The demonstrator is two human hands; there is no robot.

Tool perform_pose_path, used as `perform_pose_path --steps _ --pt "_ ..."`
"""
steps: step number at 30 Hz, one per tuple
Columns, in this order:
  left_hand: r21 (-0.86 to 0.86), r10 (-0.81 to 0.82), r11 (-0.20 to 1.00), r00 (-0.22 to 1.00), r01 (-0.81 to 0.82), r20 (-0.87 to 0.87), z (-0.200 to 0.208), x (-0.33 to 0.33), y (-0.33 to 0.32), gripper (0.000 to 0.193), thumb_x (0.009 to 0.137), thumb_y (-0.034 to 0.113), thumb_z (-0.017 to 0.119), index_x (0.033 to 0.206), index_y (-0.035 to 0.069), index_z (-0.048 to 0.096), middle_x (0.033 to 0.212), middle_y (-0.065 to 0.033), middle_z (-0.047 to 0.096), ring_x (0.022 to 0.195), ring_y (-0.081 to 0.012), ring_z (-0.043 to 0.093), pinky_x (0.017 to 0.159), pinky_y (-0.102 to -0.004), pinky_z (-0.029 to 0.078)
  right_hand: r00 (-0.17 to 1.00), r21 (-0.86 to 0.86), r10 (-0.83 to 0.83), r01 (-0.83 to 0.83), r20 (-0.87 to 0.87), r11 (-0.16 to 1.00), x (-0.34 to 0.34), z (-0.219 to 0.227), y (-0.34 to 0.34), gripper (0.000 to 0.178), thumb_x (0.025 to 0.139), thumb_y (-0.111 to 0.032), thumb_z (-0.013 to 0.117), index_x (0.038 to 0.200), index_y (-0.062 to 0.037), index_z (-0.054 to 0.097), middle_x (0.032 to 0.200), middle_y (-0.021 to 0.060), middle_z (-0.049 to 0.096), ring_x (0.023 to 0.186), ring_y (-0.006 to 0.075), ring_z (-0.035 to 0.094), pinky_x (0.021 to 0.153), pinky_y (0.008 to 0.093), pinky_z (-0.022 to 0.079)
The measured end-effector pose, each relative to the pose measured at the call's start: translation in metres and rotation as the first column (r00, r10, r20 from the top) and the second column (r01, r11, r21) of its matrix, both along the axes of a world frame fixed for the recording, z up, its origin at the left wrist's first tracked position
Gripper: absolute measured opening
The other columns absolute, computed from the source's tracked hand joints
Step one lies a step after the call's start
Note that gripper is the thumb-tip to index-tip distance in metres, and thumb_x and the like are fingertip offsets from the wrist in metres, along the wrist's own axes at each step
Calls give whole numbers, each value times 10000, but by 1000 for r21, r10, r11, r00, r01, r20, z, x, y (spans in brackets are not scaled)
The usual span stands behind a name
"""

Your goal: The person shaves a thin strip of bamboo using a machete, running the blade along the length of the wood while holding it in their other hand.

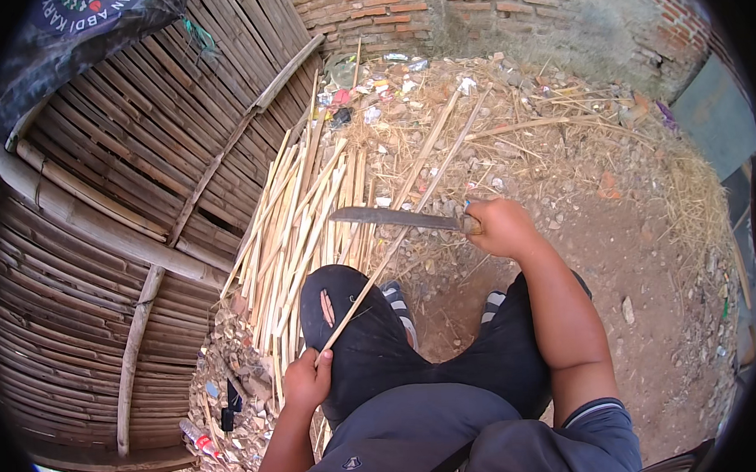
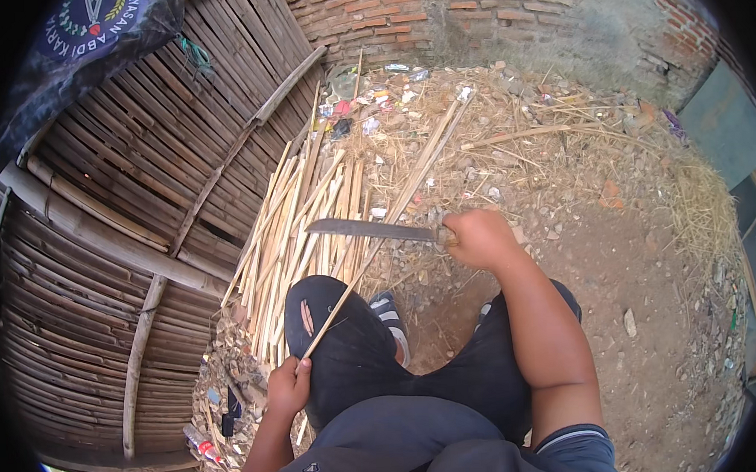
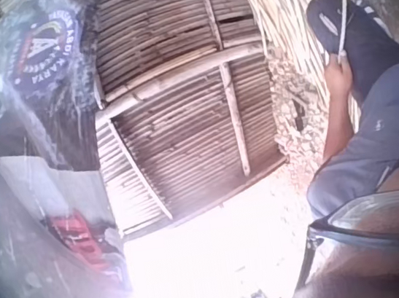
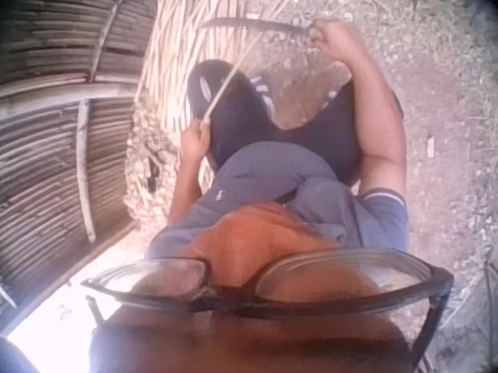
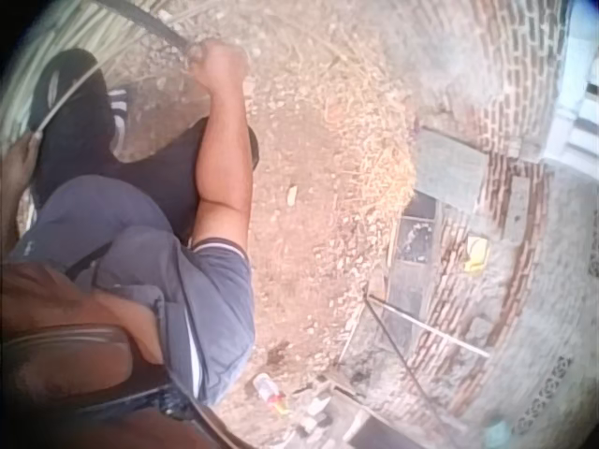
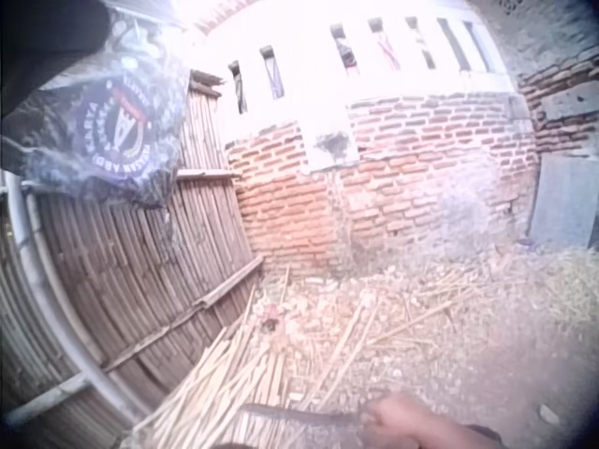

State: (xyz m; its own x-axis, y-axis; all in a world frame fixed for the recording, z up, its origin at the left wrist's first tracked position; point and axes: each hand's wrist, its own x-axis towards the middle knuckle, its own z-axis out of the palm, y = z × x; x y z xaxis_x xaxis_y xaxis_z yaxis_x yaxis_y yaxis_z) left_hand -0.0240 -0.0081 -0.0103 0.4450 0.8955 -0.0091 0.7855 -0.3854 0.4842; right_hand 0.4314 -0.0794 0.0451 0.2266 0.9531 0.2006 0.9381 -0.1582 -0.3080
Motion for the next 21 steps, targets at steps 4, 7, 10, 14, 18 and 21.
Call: perform_pose_path --steps 4,7,10,14,18,21 --pt "14 -20 1000 1000 20 4 0 2 3 519 1034 470 585 769 27 534 632 -237 600 623 -476 620 570 -547 450 987 -66 160 -158 26 985 -20 -7 6 228 755 -251 786 891 -101 681 812 156 709 815 395 701 730 510 555" --pt "0 -30 1000 1000 30 7 1 0 4 514 1033 461 593 763 29 530 619 -236 588 613 -478 613 562 -539 448 972 -69 233 -231 31 971 -30 -3 9 235 757 -254 778 901 -92 685 812 163 709 811 393 703 722 510 552" --pt "-20 -32 999 999 33 22 4 -2 3 517 1032 459 597 754 29 528 615 -236 582 610 -476 611 558 -531 447 987 -64 138 -143 -78 988 -12 -6 7 264 779 -282 794 914 -80 690 811 176 705 815 399 703 720 508 547" --pt "-23 -19 1000 999 20 33 7 -3 1 526 1030 463 598 744 27 526 615 -236 580 613 -472 611 561 -527 446 992 -31 -83 80 -99 996 9 -1 4 323 809 -359 814 921 -80 697 817 176 713 822 406 704 737 516 550" --pt "-17 -29 999 999 29 38 10 -3 0 523 1030 459 598 748 24 529 613 -237 577 615 -470 611 566 -528 445 996 -42 -3 0 -86 999 2 2 2 332 806 -360 821 934 -78 701 835 177 716 836 403 705 746 515 550" --pt "-17 -37 999 999 37 30 9 -2 0 521 1029 457 599 749 23 530 612 -237 576 612 -470 610 564 -528 443 982 -55 180 -183 -51 982 -18 -1 3 300 779 -308 816 938 -80 702 849 175 720 845 400 706 747 511 552"
